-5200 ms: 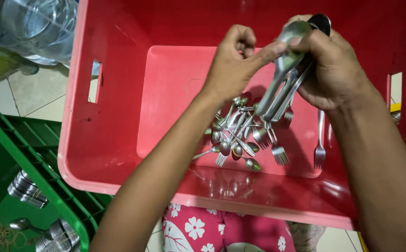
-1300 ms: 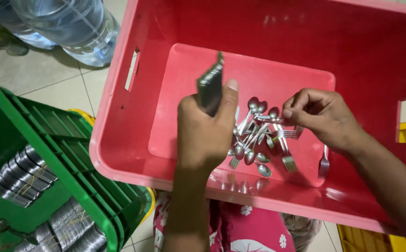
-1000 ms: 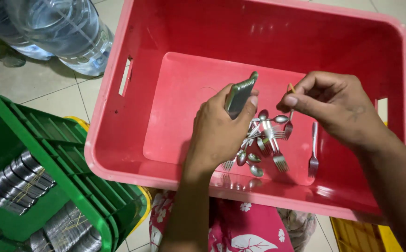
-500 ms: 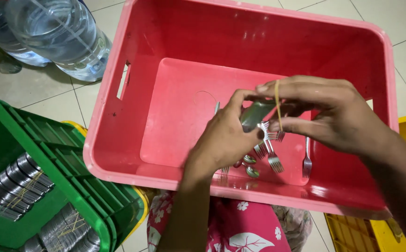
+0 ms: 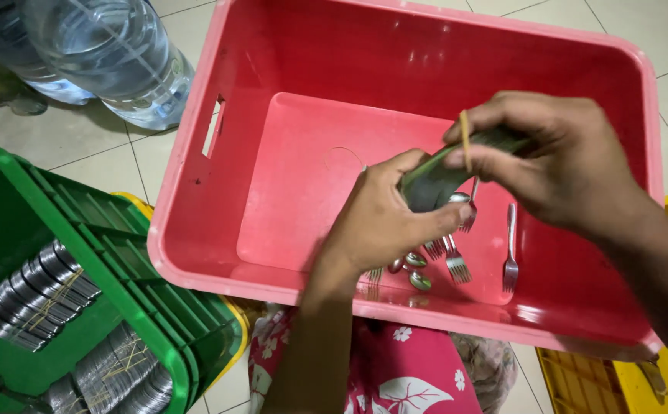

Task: The person organizes metal cutlery by separating spoons and forks from a mixed pile in a pink bin. They gather spoons into a stack, secure them with a rubber band, and place the bundle into a green bin. The person then gathers forks into a stack and places them into the green bin.

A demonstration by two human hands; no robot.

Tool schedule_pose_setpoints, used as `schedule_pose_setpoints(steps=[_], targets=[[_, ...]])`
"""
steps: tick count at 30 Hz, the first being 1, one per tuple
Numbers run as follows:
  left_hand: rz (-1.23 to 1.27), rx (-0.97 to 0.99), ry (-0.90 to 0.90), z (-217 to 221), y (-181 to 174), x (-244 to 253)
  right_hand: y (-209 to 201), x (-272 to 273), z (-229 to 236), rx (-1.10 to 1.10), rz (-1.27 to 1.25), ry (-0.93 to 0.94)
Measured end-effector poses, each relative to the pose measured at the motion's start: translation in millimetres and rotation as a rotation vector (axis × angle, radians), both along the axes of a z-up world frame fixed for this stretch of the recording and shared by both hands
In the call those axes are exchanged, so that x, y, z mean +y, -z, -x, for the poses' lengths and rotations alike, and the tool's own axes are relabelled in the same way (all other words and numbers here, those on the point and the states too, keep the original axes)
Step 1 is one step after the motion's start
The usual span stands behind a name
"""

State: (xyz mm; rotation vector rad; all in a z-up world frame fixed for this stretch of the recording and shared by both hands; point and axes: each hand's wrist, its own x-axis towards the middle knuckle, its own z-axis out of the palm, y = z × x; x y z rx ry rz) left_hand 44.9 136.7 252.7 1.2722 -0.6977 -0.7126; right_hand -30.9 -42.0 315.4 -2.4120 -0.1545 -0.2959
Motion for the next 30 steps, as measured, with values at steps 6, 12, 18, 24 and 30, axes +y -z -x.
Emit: schedule_pose_setpoints(steps=[6, 12, 18, 24, 30], targets=[[-0.456, -0.5, -0.208, 11.2, 0.8, -6.4, 8.4, -2.5, 4.2, 0.025, -0.085, 0.098], [-0.69, -0.3, 0.043, 19.7, -27.4, -4.5, -18.7, -2.0, 4.4, 0.187, 0.158, -0.105], [-0.553, -0.542, 0.11, 34.6, -6.4, -13.3, -26.6, -18.3, -4.5, 0.44, 0.166, -0.31], [-0.182, -0.362, -0.031, 25.7, -1.5, -0.6, -0.3, -70.9, -1.0, 0.534, -0.072, -0.112], [0.248, -0.084, -0.187, -2.9, 22.6, 7.5, 9.2, -56.6, 31.6, 0.586, 0.292, 0.07]])
